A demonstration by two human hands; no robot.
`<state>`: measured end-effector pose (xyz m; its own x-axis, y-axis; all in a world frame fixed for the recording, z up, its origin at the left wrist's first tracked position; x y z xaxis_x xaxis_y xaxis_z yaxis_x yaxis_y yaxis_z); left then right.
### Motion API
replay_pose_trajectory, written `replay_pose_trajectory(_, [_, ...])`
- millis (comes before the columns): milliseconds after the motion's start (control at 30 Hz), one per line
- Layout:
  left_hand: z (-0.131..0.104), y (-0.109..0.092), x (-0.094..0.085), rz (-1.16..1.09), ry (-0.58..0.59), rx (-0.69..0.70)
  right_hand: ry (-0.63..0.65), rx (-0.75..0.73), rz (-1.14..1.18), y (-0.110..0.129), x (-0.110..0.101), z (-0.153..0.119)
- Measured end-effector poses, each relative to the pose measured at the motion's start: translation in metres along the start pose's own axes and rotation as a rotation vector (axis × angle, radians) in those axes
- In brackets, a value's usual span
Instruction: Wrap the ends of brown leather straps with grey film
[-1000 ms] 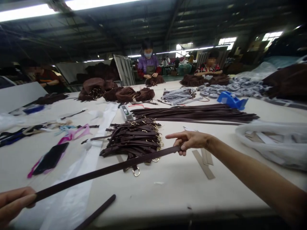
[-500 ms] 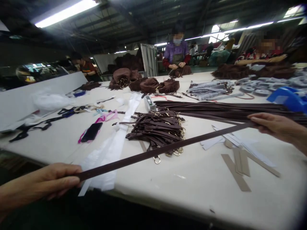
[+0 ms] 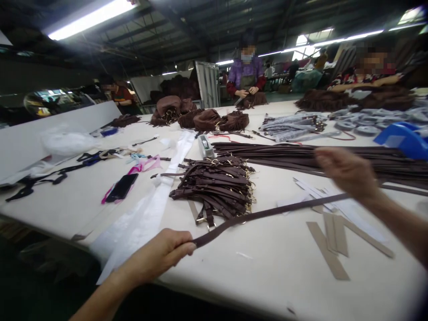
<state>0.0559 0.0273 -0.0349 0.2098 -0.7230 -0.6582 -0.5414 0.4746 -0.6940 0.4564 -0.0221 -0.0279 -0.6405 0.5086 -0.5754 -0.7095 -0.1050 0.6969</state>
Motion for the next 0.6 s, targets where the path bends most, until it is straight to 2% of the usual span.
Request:
replay_pose_trajectory(100, [0.029, -0.038, 0.011, 0.145, 0.008, 0.145, 0.304, -0.159, 0.083, 0.050, 0.076, -0.040])
replay_pose_trajectory(133, [0.037, -0.046, 0.011, 0.187, 0.008, 0.187, 0.513, -0.239, 0.130, 0.065, 0.097, -0.053])
replay_pose_trajectory(200, [0.052, -0.054, 0.007, 0.214, 0.011, 0.248, 0.649, -0.256, 0.199, 0.081, 0.122, -0.069])
replay_pose_trajectory(233, [0.060, -0.053, 0.002, 0.192, -0.007, 0.266, 0.658, -0.227, 0.227, 0.083, 0.127, -0.072])
replay_pose_trajectory(300, [0.085, -0.045, -0.010, 0.148, -0.124, 0.296, 0.569, -0.112, 0.266, 0.077, 0.125, -0.072])
replay_pose_trajectory(400, [0.142, -0.029, -0.023, 0.277, -0.345, 0.413, 0.480, 0.015, 0.327, 0.064, 0.113, -0.070])
replay_pose_trajectory(467, [0.187, -0.021, -0.019, 0.413, -0.355, 0.500, 0.463, 0.019, 0.338, 0.062, 0.107, -0.072])
replay_pose_trajectory(533, [0.228, -0.017, -0.009, 0.430, -0.313, 0.536, 0.445, 0.012, 0.327, 0.063, 0.103, -0.077])
replay_pose_trajectory(600, [0.257, -0.014, 0.000, 0.386, -0.290, 0.546, 0.412, 0.023, 0.312, 0.062, 0.097, -0.080])
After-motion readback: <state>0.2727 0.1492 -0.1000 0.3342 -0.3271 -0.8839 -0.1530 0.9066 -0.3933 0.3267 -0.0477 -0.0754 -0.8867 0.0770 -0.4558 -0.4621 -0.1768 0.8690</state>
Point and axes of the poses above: each hand's wrist, its own z-axis towards the middle knuckle, its own x-axis out of the palm, y = z × x, the point moved 2 cm from there along z, towards the middle knuckle, and after that the axes turned 14 degrees about x, right-handed, at the moved point
